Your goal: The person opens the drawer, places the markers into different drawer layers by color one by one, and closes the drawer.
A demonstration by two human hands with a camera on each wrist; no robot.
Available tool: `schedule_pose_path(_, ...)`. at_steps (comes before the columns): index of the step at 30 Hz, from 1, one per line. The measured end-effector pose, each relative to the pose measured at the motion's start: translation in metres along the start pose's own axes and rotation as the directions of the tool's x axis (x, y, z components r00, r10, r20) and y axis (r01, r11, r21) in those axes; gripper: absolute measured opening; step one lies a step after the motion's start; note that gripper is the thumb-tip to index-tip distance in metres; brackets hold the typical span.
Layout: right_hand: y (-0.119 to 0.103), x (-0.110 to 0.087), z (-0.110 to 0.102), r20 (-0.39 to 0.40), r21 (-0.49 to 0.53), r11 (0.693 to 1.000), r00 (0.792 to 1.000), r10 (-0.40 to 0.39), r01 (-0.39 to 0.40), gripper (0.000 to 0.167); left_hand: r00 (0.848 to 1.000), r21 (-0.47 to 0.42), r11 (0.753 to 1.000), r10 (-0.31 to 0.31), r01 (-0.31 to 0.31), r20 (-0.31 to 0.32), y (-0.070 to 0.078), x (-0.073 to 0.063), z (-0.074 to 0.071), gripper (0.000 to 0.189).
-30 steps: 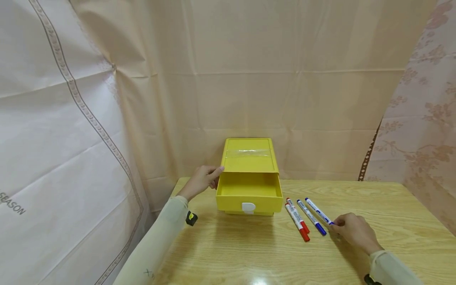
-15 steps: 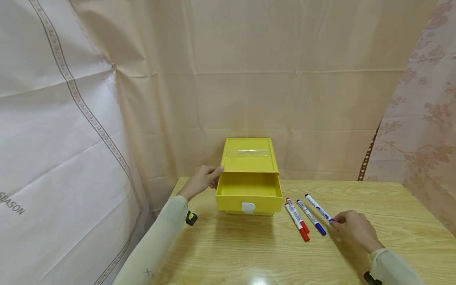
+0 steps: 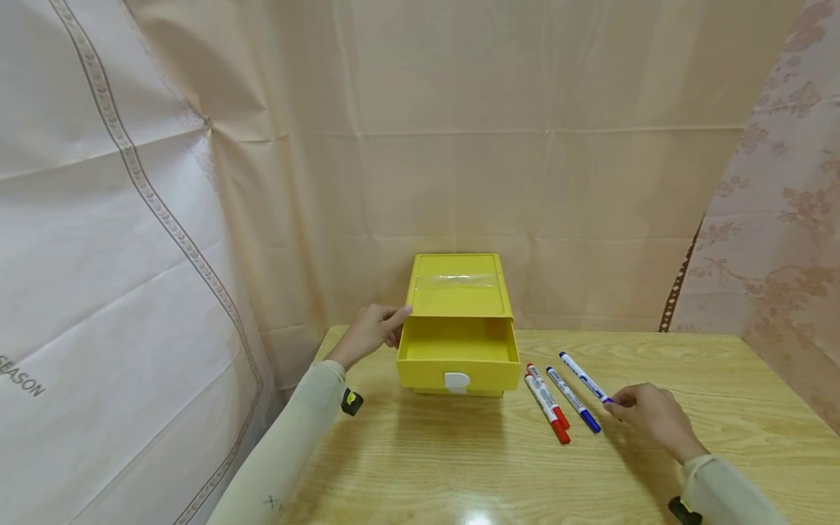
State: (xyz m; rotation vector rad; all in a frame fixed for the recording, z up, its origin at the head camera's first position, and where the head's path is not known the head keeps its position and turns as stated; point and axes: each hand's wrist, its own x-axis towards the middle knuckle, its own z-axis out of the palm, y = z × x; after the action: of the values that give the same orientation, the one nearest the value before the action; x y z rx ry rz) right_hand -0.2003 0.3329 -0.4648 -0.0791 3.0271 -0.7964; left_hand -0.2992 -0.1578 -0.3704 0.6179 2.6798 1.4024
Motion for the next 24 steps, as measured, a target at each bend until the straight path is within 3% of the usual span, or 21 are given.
schedule_pose_path(17, -0.008, -0.002, -0.009, -0.056, -0.002, 0.997, 0.995, -0.077, 0.077, 0.021, 1.0, -0.005, 1.0, 0.007, -0.007, 0.002, 0.001, -0.002, 0.0, 0.054)
schedule_pose_path(24, -0.013, -0.003, -0.015, -0.06, 0.008, 0.997, 0.995, -0.074, 0.075, 0.024, 1.0, -0.011, 1.0, 0.009, -0.008, 0.005, 0.001, -0.002, 0.0, 0.052)
